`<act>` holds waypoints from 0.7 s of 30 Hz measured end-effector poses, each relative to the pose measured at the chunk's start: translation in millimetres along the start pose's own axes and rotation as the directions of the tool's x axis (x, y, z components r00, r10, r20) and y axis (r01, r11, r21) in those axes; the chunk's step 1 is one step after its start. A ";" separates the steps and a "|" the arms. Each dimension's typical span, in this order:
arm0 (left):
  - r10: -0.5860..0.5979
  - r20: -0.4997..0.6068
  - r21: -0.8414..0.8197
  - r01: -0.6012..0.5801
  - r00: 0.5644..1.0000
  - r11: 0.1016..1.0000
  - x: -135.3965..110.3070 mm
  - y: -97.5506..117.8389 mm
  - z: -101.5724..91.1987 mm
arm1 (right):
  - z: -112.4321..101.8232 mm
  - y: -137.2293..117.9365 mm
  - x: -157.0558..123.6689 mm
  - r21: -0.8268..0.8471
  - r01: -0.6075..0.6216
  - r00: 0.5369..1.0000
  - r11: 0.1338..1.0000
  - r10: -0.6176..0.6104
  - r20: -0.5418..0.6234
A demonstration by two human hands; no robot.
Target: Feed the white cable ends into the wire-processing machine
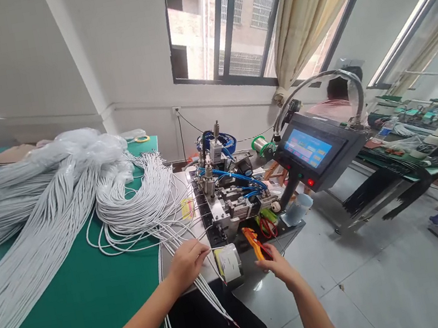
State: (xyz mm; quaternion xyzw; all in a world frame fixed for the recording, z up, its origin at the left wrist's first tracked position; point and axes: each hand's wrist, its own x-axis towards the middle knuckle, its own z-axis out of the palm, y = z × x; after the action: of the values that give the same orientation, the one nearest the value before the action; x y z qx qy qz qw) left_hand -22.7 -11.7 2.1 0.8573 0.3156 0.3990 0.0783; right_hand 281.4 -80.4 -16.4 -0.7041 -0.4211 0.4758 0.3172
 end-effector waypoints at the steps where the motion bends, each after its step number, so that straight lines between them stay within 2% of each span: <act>1: -0.003 -0.004 -0.004 0.003 1.000 1.000 0.2 0.0 -0.1 | -2.0 0.0 -12.2 0.144 -0.051 0.996 0.988 0.039 0.085; 3: -0.010 -0.010 -0.009 0.009 1.000 1.000 0.3 0.3 -0.7 | -1.4 -4.9 -36.8 0.466 -0.085 0.966 0.881 -0.042 0.254; 5: -0.021 -0.016 -0.010 0.021 1.000 1.000 0.3 1.2 -2.0 | 4.8 -16.2 -58.5 0.634 -0.164 0.879 0.756 -0.180 0.442; 6: -0.029 -0.019 -0.008 0.029 0.999 1.000 0.2 1.9 -2.8 | 9.5 -23.1 -67.3 0.642 -0.221 0.820 0.735 -0.216 0.530; 8: -0.046 -0.022 0.002 0.046 0.999 0.999 0.1 3.3 -4.4 | 21.2 -36.4 -80.1 0.591 -0.339 0.720 0.732 -0.202 0.664; 10: -0.052 -0.021 0.015 0.052 0.998 0.999 -0.1 4.4 -5.5 | 34.5 -45.2 -87.0 0.563 -0.392 0.685 0.727 -0.178 0.707; 12: -0.045 -0.017 0.028 0.045 0.999 0.999 -0.3 4.7 -6.1 | 47.8 -48.9 -90.1 0.572 -0.390 0.697 0.722 -0.175 0.696; 15: -0.031 -0.012 0.044 0.031 0.999 0.999 -0.6 3.8 -6.5 | 63.2 -50.2 -91.9 0.607 -0.338 0.759 0.719 -0.173 0.627; 18: -0.024 0.002 0.051 0.024 1.000 0.998 -0.4 2.9 -6.4 | 69.9 -53.7 -94.3 0.629 -0.309 0.805 0.713 -0.156 0.573; 21: -0.027 0.004 0.064 0.027 1.000 0.998 0.4 3.0 -6.2 | 70.1 -58.4 -97.9 0.641 -0.312 0.821 0.701 -0.140 0.553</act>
State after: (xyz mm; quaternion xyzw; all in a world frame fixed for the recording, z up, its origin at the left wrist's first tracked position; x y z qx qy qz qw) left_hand -25.6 -14.5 7.6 0.8561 0.3394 0.3856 0.0572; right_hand 179.8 -138.8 48.2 -0.3739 -0.2446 0.8005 0.3994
